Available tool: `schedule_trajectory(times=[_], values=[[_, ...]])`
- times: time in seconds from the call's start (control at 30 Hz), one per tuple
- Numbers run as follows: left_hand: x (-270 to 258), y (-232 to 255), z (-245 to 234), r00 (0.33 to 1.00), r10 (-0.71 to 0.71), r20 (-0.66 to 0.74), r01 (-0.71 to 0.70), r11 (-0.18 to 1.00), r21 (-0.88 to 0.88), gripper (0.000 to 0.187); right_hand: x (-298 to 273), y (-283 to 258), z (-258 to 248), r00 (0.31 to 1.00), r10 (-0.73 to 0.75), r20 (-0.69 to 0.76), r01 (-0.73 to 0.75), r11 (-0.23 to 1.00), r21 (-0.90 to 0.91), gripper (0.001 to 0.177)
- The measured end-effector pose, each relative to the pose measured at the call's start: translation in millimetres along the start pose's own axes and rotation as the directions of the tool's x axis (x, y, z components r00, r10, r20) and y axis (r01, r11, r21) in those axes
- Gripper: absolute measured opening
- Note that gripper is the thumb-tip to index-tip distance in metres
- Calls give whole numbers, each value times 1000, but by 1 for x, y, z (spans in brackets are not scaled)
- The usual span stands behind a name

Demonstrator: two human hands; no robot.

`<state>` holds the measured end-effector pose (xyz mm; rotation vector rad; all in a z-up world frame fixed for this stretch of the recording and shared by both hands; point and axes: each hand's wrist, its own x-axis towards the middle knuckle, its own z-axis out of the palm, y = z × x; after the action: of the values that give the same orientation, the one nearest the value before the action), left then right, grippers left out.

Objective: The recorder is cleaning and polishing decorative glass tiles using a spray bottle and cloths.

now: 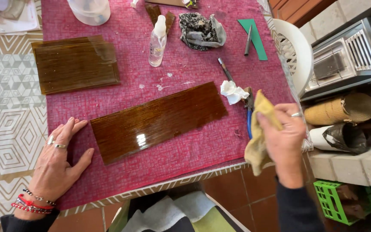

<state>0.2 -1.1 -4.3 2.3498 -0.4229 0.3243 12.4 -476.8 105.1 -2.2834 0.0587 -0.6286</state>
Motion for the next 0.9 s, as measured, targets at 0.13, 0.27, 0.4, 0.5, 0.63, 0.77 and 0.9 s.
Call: schedule_trajectory(times=[0.13,0.27,0.4,0.5,0.63,0.77,0.9], values=[[3,6,-4,1000,25,2,-25,1000,-16,91,-23,6,55,993,-65,101,92,954,-285,18],[3,5,-5,1000,12,6,-12,1000,-8,92,-20,8,79,956,-230,183,286,872,-396,20],[2,5,-5,1000,9,7,-9,1000,-13,86,-25,36,88,957,-223,186,257,949,-181,19],[3,9,-7,1000,-12,14,12,999,-34,81,-31,52,86,986,85,143,-89,996,25,15],[5,10,-8,999,-37,23,37,999,5,74,-23,37,77,989,131,67,-139,983,119,14],[6,11,-7,999,-37,24,38,999,-35,74,-30,19,76,978,-111,175,118,992,-33,13],[5,12,-9,999,-40,29,41,999,-27,74,-36,9,84,877,-319,360,398,902,-170,25]])
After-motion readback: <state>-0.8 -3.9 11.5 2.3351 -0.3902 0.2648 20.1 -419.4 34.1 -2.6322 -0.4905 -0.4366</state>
